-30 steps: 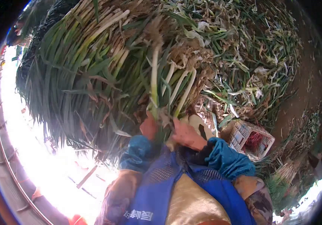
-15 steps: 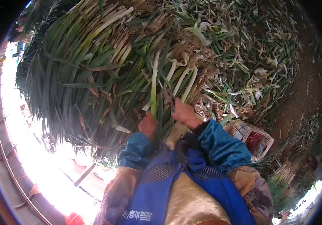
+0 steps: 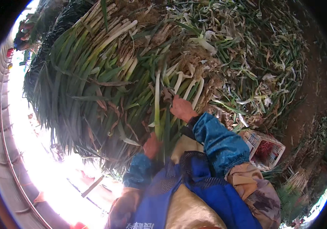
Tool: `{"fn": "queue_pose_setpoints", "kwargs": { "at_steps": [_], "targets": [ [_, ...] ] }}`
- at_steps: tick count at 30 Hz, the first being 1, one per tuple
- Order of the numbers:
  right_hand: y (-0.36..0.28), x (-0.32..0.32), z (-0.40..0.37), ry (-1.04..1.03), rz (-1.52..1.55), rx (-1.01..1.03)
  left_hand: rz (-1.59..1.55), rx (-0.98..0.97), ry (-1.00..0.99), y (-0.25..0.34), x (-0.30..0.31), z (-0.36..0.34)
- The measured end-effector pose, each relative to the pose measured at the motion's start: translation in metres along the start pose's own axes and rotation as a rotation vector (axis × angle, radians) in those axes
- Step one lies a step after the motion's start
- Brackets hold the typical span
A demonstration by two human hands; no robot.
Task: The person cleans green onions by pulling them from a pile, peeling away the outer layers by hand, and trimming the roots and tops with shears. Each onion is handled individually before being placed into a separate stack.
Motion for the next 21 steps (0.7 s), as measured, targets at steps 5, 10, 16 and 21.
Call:
{"fn": "queue_pose_setpoints", "kwargs": {
  "at_steps": [5,10,16,21],
  "targets": [
    [0.007,-0.006,0.027,-0.036,-0.104,0.0,-0.047,0.0,-0.049,-0.006,0.001,-0.001],
    [0.006,-0.006,0.022,0.039,-0.118,0.019,-0.068,-0.017,-0.047,-0.011,0.0,0.0],
    [-0.007,0.021,-0.015,0.026,0.015,0.031,-0.161,-0.051,0.153,0.014,0.032,-0.029],
    [-0.02,0.022,-0.121,-0.216,0.061,0.055,-0.104,-0.153,0.265,0.054,0.082,-0.004]
  ]
}}
Point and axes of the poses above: each hand's wrist, its own z-axis towards the middle knuckle, its own x-axis out of the back of the hand, y = z × x, the point moved 3 cm from there along z, towards the middle knuckle, and after that the axes turned 5 degrees about -z, right-handed, at the moved point
